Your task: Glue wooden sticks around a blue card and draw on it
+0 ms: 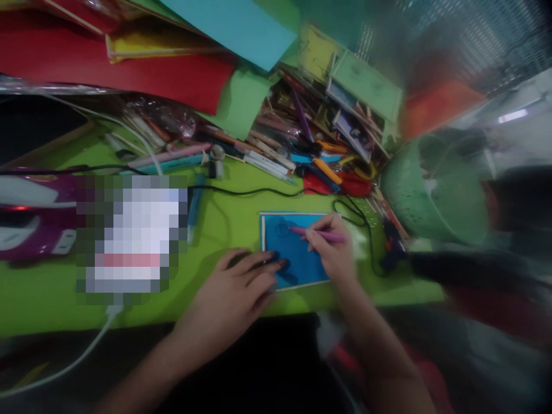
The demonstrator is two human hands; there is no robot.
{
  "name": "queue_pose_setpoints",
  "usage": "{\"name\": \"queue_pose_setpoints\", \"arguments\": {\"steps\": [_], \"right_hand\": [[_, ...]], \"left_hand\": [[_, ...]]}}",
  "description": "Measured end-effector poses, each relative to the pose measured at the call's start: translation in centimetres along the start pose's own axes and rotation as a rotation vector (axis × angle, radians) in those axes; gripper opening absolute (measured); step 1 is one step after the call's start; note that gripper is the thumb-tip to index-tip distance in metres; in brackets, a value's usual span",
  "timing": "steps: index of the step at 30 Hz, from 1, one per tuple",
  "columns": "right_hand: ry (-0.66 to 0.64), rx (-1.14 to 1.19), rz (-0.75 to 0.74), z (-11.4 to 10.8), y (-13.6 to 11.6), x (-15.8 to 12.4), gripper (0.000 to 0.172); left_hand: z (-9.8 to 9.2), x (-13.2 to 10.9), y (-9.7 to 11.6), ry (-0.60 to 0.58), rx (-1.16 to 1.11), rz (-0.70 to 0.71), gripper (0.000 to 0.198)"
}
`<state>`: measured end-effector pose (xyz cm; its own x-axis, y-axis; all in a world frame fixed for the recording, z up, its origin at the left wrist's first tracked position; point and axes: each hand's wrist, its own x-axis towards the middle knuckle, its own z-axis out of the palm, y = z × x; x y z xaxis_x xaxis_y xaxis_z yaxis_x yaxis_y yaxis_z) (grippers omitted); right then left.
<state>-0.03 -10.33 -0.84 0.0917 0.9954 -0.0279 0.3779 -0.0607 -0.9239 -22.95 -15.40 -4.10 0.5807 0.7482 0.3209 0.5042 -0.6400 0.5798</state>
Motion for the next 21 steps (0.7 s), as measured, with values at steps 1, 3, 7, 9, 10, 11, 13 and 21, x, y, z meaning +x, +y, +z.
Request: {"name": "queue_pose_setpoints", "arguments": {"steps": [1,3,7,9,10,11,13,21], "right_hand": [[-0.002,-0.009,0.0,-0.02,-0.02,-0.03,0.016],[-0.004,-0.018,0.002,-0.03,-0.08,-0.08,0.016],[-0.003,-0.021,0.01,0.05,-0.16,-0.09,0.015],[-0.003,-0.022,0.009,0.08,-0.13,-0.07,0.014],[-0.002,-0.018,0.007,0.08,-0.1,-0.05,0.014],[-0.004,-0.015,0.006,0.08,-0.06,-0.04,0.014],[-0.01,-0.013,0.008,0.07,0.0,-0.02,0.014],[0.001,-0.029,0.009,0.17,-0.05,0.07,0.013]], "left_hand": [[0.0,0.0,-0.01,-0.004,0.001,0.0,0.02],[0.0,-0.02,-0.03,-0.01,-0.002,0.0,0.02],[-0.01,-0.04,0.0,-0.01,-0.012,-0.004,0.019],[0.01,-0.04,0.06,-0.013,-0.011,-0.008,0.02],[0.03,-0.04,0.09,-0.01,-0.011,-0.009,0.021],[0.04,-0.04,0.11,-0.009,-0.012,-0.01,0.022],[0.07,-0.04,0.13,-0.004,-0.011,-0.005,0.023],[-0.03,0.01,0.04,-0.02,-0.017,-0.002,0.02]]}}
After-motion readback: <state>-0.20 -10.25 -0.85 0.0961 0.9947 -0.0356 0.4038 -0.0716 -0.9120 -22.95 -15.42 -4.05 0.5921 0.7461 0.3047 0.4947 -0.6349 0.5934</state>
